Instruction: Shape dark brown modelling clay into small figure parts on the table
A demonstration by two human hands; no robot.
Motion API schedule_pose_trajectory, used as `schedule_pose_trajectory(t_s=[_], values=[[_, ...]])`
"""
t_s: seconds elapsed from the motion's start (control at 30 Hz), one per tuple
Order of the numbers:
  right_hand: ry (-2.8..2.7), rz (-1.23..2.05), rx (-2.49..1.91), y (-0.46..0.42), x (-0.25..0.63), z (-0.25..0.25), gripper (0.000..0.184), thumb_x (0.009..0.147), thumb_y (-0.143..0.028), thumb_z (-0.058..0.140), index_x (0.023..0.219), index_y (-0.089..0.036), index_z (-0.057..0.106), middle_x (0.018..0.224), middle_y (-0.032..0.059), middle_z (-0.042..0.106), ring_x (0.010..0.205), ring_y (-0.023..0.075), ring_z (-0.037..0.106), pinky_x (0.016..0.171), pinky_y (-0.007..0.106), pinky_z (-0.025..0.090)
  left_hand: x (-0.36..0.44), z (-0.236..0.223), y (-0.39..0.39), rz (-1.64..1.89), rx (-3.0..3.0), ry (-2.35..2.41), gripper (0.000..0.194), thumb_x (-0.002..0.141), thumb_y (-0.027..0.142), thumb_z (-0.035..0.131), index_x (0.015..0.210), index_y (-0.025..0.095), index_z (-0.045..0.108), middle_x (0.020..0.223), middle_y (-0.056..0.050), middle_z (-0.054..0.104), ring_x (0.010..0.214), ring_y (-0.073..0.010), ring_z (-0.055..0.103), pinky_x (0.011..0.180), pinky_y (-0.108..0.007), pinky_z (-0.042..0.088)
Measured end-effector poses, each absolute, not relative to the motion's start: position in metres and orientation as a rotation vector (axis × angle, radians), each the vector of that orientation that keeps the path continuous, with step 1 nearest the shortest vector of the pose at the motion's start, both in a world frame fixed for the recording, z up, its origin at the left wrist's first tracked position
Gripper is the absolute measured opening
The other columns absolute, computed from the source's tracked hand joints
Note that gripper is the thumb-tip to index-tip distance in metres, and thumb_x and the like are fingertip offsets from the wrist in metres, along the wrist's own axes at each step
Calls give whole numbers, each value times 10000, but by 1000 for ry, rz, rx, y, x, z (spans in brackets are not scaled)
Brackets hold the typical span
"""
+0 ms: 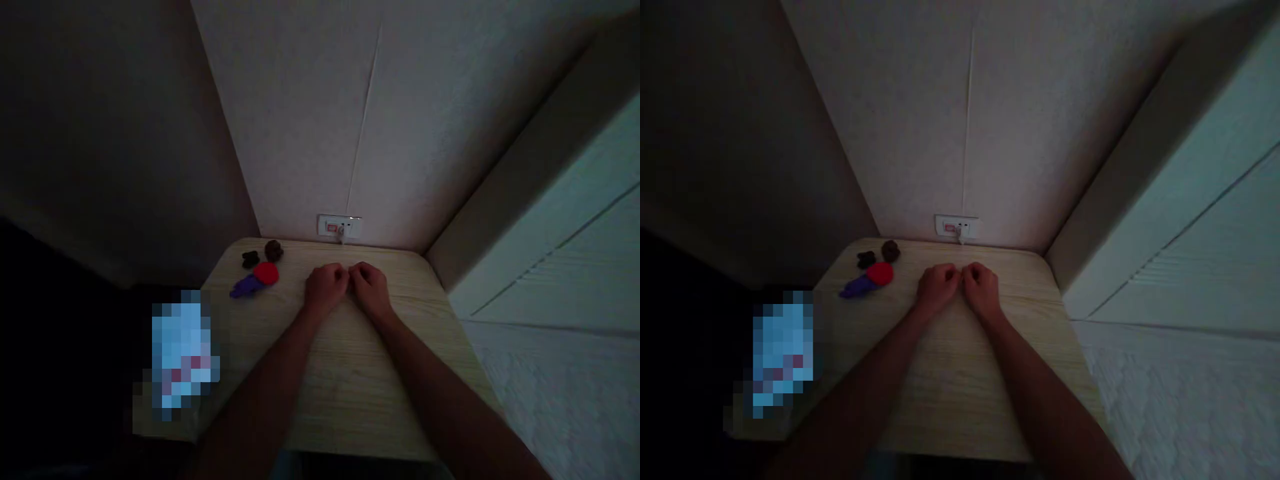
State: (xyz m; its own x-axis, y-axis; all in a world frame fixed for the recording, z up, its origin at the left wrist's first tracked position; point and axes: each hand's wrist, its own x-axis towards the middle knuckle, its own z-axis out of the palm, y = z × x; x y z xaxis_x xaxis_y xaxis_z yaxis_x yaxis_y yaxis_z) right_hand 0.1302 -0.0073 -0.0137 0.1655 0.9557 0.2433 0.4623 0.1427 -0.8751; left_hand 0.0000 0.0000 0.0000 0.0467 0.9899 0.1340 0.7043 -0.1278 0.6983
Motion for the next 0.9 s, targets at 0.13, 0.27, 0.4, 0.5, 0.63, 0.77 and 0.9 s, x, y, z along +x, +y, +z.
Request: schedule_pose_trajectory(t_s=[0.13,0.27,0.4,0.5,0.63,0.77,0.9], values=[[-1450,641,-1467,-6,132,-14,298,851,-405,519,689,-195,653,651,21,637,653,175,548,663,303,384,0,1,-1,835,1881,1697,243,904,304,556,722,230,698,787,-38,758,735,-196,629,644,-327,305],[-1451,648,-1456,-6,133,-14,290,852,-401,524,711,-194,672,683,31,673,673,180,576,670,302,403,0,1,-1,825,1887,1706,247,915,313,566,724,230,700,783,-40,756,739,-201,631,650,-327,312],[-1444,641,-1458,-7,133,-15,284,851,-401,536,707,-193,665,666,27,663,661,179,573,665,303,407,0,1,0,820,1896,1710,264,927,317,560,722,229,701,784,-42,756,750,-206,638,652,-328,318],[-1442,638,-1460,-6,132,-15,273,851,-381,533,721,-189,678,681,32,676,671,181,580,672,304,414,0,0,0,818,1899,1710,259,928,314,565,733,230,712,790,-43,759,759,-206,645,660,-324,335],[-1444,639,-1457,-7,132,-15,277,859,-378,528,718,-191,676,673,28,674,668,178,577,668,300,413,0,-1,0,817,1904,1707,250,927,307,569,748,231,724,805,-43,766,762,-203,651,664,-318,346],[-1444,641,-1459,-7,132,-14,281,863,-387,530,711,-195,667,672,26,671,668,178,577,663,299,406,0,-1,1,813,1908,1708,251,929,309,571,744,231,722,804,-41,768,766,-205,655,664,-319,343],[-1448,640,-1463,-7,132,-14,282,863,-388,533,689,-199,650,650,18,649,648,175,564,648,300,397,0,-1,0,809,1906,1718,252,935,320,573,761,232,732,818,-45,773,780,-207,661,667,-315,352]])
